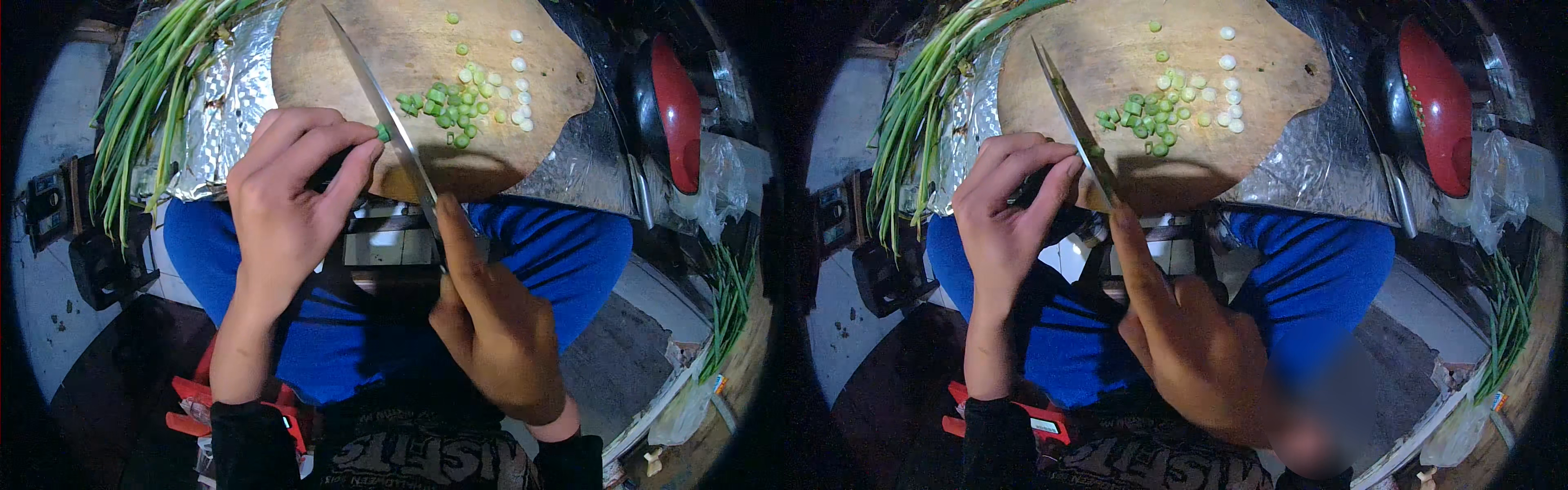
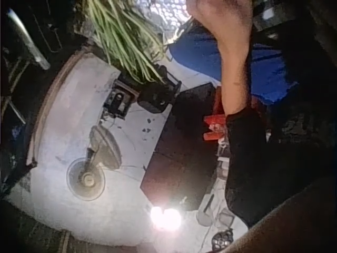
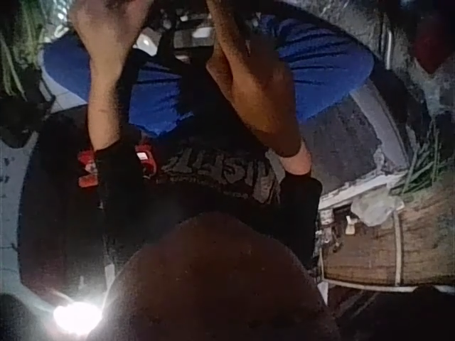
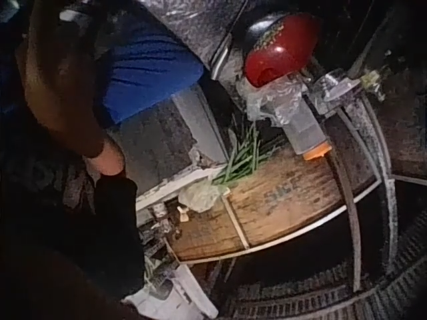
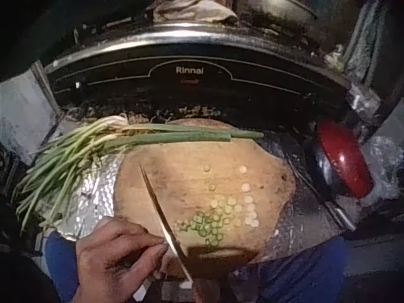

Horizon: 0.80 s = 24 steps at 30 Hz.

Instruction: Chopping green onions on a wooden cutting board with a knife.

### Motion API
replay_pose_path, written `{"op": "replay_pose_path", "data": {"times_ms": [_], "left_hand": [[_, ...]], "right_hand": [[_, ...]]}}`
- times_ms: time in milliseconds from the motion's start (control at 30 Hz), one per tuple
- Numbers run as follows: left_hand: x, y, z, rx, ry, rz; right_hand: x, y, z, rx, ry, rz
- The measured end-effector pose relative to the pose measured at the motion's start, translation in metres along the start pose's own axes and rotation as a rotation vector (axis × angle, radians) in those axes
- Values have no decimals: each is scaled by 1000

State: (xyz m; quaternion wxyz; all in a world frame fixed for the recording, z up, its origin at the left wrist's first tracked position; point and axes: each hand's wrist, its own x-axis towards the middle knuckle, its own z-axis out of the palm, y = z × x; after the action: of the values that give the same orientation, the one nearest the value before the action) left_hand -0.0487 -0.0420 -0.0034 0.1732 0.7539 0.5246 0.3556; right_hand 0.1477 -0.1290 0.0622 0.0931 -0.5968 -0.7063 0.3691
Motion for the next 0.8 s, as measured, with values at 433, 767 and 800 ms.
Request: {"op": "replay_pose_path", "data": {"times_ms": [433, 767, 800], "left_hand": [[-4, -5, 5, -32, 82, -23], [-3, -5, 5, -5, 83, 13], [-3, -5, 6, -9, 83, 13]], "right_hand": [[24, -1, 3, 53, 170, -64], [8, -1, -3, 31, 76, -29], [8, -1, -2, 23, 91, -42]]}}
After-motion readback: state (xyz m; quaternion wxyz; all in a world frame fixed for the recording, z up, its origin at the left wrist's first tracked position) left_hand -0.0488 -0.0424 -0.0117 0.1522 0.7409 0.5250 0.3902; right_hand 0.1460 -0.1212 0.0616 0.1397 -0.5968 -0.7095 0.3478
